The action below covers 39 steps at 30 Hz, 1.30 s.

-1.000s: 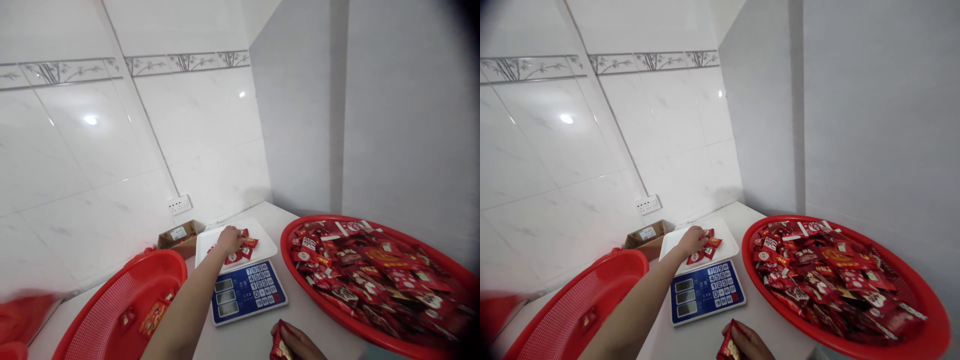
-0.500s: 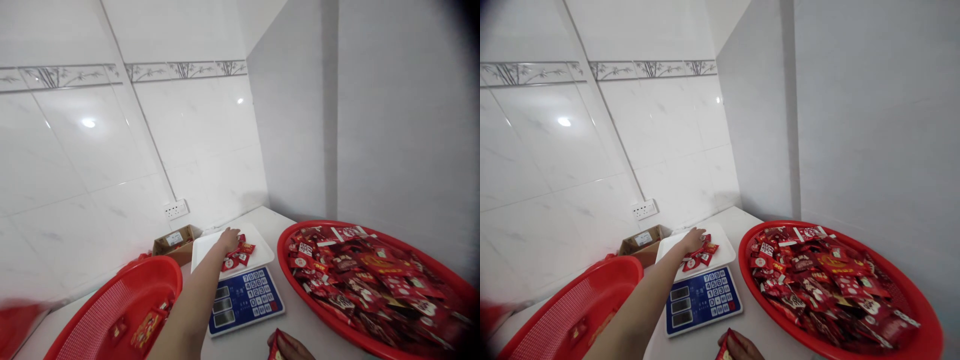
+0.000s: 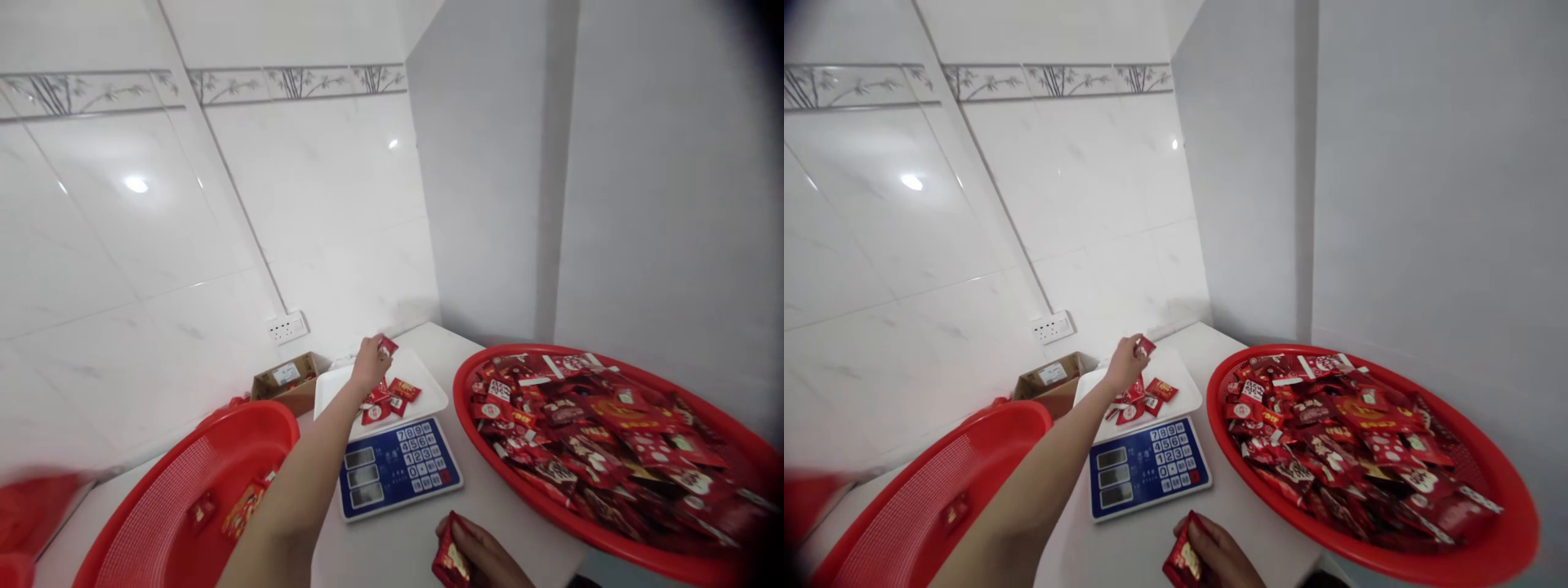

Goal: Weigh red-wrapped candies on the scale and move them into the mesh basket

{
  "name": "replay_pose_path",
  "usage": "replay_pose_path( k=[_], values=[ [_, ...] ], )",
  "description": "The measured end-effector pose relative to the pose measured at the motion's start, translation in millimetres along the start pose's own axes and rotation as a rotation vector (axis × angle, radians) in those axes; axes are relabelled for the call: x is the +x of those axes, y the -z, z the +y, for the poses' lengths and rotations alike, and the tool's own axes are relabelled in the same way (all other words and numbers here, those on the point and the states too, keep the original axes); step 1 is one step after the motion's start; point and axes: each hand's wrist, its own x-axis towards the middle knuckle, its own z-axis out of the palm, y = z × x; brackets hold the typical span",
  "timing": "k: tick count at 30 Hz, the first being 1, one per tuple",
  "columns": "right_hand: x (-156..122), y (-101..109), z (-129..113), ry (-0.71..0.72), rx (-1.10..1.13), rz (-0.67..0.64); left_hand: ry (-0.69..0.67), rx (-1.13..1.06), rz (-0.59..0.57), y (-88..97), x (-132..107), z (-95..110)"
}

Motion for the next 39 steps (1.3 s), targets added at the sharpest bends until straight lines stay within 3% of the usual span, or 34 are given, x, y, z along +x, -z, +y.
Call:
replay_pose_path(
  k=[3,7,9,11,15,18,24,32,39],
  values=[
    [-7,-2,-3,0.001,-0.01,0.06,0.046,-0.173,0.063,20.9,-31,13],
    [-11,-5,-6,-0.002,-0.065,0.087,0.078,-0.423,-0.091,30.5,-113,25],
    [-11,-6,-7,0.007,-0.097,0.062,0.124,-0.538,-0.236,23.6,-160,25],
    [-11,-6,-7,0.024,-0.114,0.002,0.297,-0.783,-0.407,11.5,-201,19],
    [-10,-2,-4,0.062,-0.135,-0.102,0.445,-0.854,-0.511,-12.1,-252,3],
    [-10,2,0,0.077,-0.156,-0.078,0.477,-0.885,-0.526,-22.3,-264,-7],
    [-8,5,3,0.046,-0.226,-0.124,0.479,-0.954,-0.401,-38.9,-261,-9],
    [-4,7,6,0.078,-0.299,-0.213,0.351,-0.555,-0.434,-45.2,-252,2],
    [-3,4,6,0.089,-0.337,-0.231,0.226,-0.476,-0.51,-54.3,-255,-4]
  ],
)
